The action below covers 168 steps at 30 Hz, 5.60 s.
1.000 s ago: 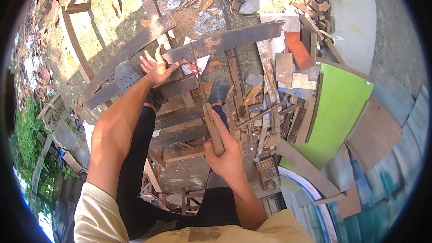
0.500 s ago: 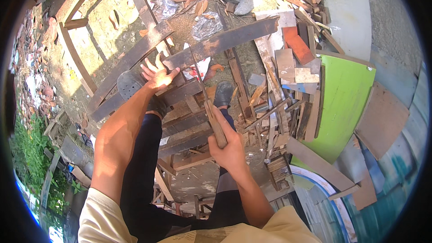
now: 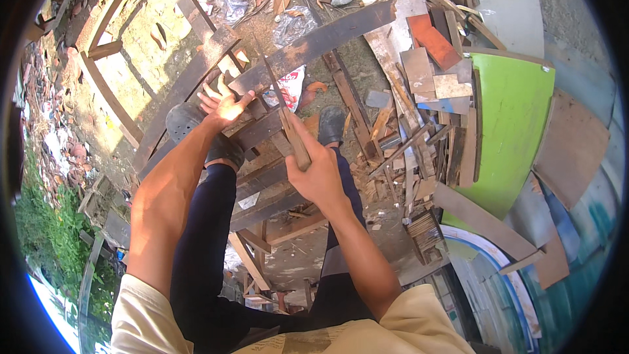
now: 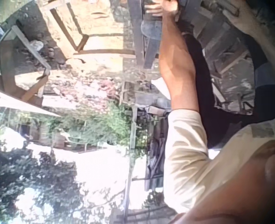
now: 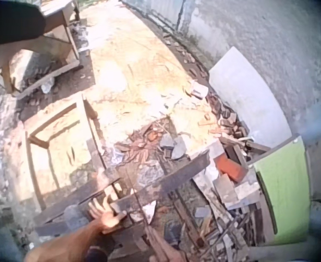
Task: The person sits on the ground and uses a hand saw to scrape and smooth the surface of a wooden frame. They repeatedly move the saw back and forth across the wood, occasionally adjusting their grip and the frame's position.
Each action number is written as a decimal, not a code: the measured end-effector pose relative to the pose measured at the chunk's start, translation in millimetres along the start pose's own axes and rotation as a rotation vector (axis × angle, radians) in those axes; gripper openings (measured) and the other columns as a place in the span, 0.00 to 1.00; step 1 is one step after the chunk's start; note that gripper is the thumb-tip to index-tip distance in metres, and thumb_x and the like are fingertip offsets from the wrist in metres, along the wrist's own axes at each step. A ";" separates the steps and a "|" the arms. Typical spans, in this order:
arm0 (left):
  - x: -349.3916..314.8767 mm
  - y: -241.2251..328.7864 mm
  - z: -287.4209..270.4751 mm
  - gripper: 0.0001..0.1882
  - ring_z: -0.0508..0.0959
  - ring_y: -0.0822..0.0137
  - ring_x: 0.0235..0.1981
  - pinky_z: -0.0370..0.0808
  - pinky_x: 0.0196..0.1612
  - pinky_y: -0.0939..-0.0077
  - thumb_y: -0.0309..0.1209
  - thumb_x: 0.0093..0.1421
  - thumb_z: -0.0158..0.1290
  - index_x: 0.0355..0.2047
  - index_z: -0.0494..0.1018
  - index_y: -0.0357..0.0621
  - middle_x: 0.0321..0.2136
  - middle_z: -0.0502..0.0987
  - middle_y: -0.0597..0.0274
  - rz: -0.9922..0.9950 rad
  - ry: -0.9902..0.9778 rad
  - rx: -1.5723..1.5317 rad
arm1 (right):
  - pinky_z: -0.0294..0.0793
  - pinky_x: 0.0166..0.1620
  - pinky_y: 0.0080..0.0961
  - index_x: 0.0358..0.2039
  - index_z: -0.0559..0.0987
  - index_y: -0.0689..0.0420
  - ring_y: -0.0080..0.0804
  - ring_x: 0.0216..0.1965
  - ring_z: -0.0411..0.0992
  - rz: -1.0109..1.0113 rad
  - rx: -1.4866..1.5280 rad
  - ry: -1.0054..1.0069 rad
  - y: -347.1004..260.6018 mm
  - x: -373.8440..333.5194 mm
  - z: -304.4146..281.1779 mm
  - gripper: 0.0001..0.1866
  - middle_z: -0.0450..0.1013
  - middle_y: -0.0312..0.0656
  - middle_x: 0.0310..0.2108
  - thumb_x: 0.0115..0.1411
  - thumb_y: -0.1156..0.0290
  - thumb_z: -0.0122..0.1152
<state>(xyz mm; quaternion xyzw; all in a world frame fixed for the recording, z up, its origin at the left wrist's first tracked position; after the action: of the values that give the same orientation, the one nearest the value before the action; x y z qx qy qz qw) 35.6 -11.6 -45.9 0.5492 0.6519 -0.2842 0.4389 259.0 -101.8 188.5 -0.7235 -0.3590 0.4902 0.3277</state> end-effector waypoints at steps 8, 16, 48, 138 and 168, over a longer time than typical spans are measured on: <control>-1.1 11.9 6.3 0.66 0.13 0.24 0.67 0.21 0.65 0.27 0.70 0.54 0.54 0.73 0.23 0.53 0.68 0.13 0.27 0.017 -0.008 -0.074 | 0.75 0.55 0.35 0.67 0.68 0.51 0.51 0.51 0.78 0.067 -0.057 -0.035 18.7 35.6 11.8 0.36 0.76 0.58 0.53 0.55 0.80 0.57; 5.0 -0.6 16.3 0.68 0.12 0.24 0.67 0.22 0.64 0.24 0.76 0.51 0.51 0.73 0.22 0.57 0.68 0.12 0.28 0.008 -0.009 -0.022 | 0.71 0.56 0.25 0.67 0.67 0.55 0.36 0.51 0.78 0.040 0.034 -0.051 26.2 42.5 17.3 0.35 0.77 0.54 0.55 0.56 0.80 0.55; -7.8 14.9 3.3 0.69 0.15 0.28 0.69 0.24 0.67 0.29 0.72 0.49 0.56 0.74 0.25 0.55 0.69 0.13 0.31 0.012 -0.029 -0.066 | 0.75 0.43 0.24 0.68 0.68 0.51 0.30 0.37 0.77 0.044 -0.097 -0.002 47.4 67.8 29.0 0.37 0.80 0.49 0.42 0.56 0.82 0.55; -5.1 2.6 6.4 0.67 0.14 0.27 0.68 0.25 0.66 0.26 0.76 0.47 0.55 0.74 0.28 0.64 0.69 0.13 0.33 0.017 0.020 -0.040 | 0.77 0.37 0.18 0.64 0.68 0.70 0.29 0.32 0.82 -0.081 -0.095 -0.025 61.3 -86.1 -25.7 0.37 0.76 0.55 0.56 0.49 0.85 0.54; -11.6 23.7 0.6 0.67 0.12 0.29 0.68 0.19 0.66 0.29 0.68 0.53 0.56 0.73 0.23 0.55 0.69 0.13 0.31 0.037 -0.002 -0.048 | 0.77 0.38 0.21 0.65 0.68 0.68 0.23 0.35 0.80 0.050 -0.140 -0.043 79.2 -117.7 -41.8 0.36 0.77 0.55 0.54 0.51 0.84 0.53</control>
<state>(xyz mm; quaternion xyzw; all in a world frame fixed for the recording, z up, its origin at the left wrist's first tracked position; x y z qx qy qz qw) 58.7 -11.9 -33.2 0.5501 0.6479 -0.2608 0.4578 283.4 -247.7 191.5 -0.7427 -0.3812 0.4875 0.2558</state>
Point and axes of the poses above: each hand's wrist, its own x-axis towards the middle knuckle, its own z-axis out of the palm, y = z × x, the point moved 10 cm from there along x, towards the middle knuckle
